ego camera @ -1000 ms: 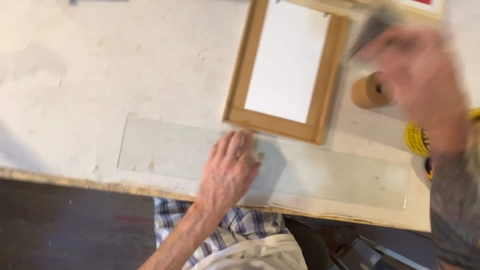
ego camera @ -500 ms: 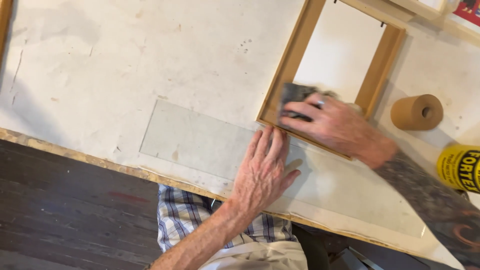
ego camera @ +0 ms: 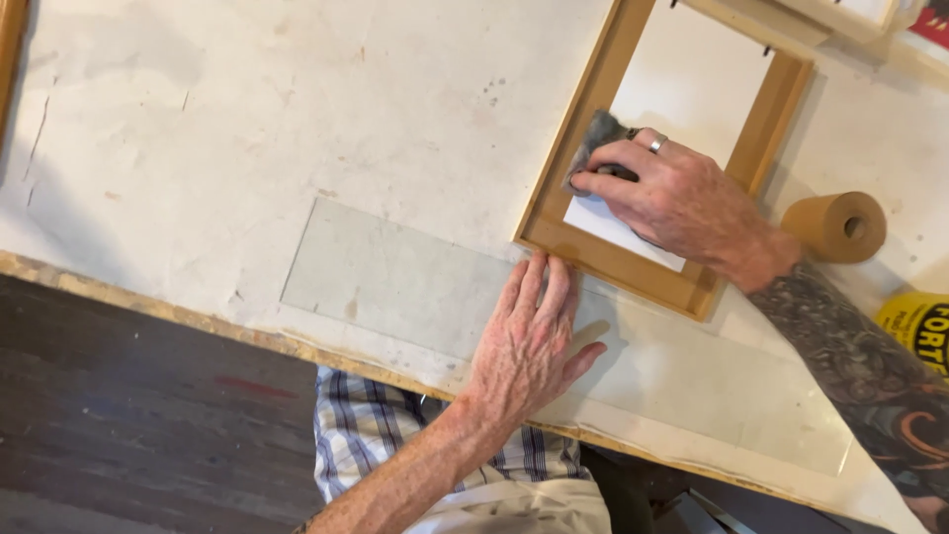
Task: Applying brown paper tape to the back of a picture frame using a utility knife and a brush
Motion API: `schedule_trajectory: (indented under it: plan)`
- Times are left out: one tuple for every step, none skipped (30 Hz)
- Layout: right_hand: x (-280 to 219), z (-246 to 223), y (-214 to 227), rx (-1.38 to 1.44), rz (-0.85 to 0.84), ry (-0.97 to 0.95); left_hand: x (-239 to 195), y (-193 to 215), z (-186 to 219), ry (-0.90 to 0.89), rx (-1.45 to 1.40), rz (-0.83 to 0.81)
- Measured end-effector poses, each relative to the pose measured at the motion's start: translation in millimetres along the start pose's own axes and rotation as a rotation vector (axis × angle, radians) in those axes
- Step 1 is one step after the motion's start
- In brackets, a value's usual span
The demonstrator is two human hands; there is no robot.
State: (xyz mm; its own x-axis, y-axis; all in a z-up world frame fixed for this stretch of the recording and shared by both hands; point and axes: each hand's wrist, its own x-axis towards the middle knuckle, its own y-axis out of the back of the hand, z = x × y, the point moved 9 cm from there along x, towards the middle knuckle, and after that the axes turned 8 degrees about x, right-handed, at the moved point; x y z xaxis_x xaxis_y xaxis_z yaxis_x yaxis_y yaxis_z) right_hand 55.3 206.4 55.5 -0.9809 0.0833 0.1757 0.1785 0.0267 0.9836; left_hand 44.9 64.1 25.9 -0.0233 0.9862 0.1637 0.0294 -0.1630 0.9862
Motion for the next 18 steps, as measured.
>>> schedule_trajectory:
  plan:
    - [-2.7, -4.6, 6.5, 0.053, -0.020, 0.012, -1.7, 0.3, 2.8, -0.005, 0.012, -0.007]
    - [-1.2, -15.6, 4.6, 0.058, -0.024, 0.011, -4.7, 0.1, 5.4, -0.005, 0.008, -0.013]
    - [3.2, -29.3, 2.1, 0.011, -0.040, 0.070, -4.3, -0.6, 4.3, 0.001, 0.006, -0.016]
    - [7.4, -42.6, -0.5, -0.037, -0.056, 0.129, -3.7, -1.1, 3.1, 0.008, 0.003, -0.020]
    - [6.8, -42.8, -8.0, -0.033, -0.056, 0.127, -3.4, 0.0, 2.9, 0.007, 0.003, -0.024]
    - [5.9, -45.4, -13.1, 0.018, -0.030, 0.150, -3.2, 1.3, 2.9, 0.004, 0.018, -0.024]
    - [5.3, -46.5, -17.2, 0.066, -0.004, 0.175, -1.4, 2.8, 2.9, 0.002, 0.032, -0.020]
    - [4.2, -39.8, -21.2, 0.066, -0.005, 0.174, -1.7, 2.3, 3.1, 0.002, 0.031, -0.020]
    - [3.0, -32.3, -27.3, 0.073, -0.033, 0.159, -2.6, 1.4, 3.7, 0.002, 0.024, -0.028]
    - [1.8, -25.0, -33.2, 0.080, -0.061, 0.145, -3.6, 0.8, 4.2, 0.003, 0.016, -0.036]
    - [6.6, -29.6, -27.3, 0.081, -0.055, 0.147, -3.2, -0.6, 4.1, 0.003, 0.023, -0.036]
    - [10.1, -38.5, -21.4, 0.104, -0.054, 0.201, -2.3, -0.8, 3.1, 0.018, 0.017, -0.022]
    - [9.1, -47.5, -15.1, 0.127, -0.059, 0.247, -2.1, -1.1, 5.7, 0.026, 0.004, -0.009]
    - [12.5, -47.6, -14.4, 0.128, -0.059, 0.241, -3.0, -1.0, 5.4, 0.020, 0.003, -0.011]
    - [13.2, -49.0, -8.2, 0.182, -0.021, 0.260, -2.7, -0.6, 4.9, 0.030, -0.008, -0.010]
    - [13.2, -49.6, -1.9, 0.236, 0.018, 0.278, -2.2, -0.5, 5.0, 0.040, -0.019, -0.010]
    - [8.5, -45.3, -2.4, 0.235, 0.013, 0.264, -2.2, -1.4, 5.9, 0.027, -0.028, -0.011]
    - [2.9, -44.4, -6.6, 0.212, -0.033, 0.283, -2.3, -0.7, 5.5, 0.026, -0.001, 0.007]
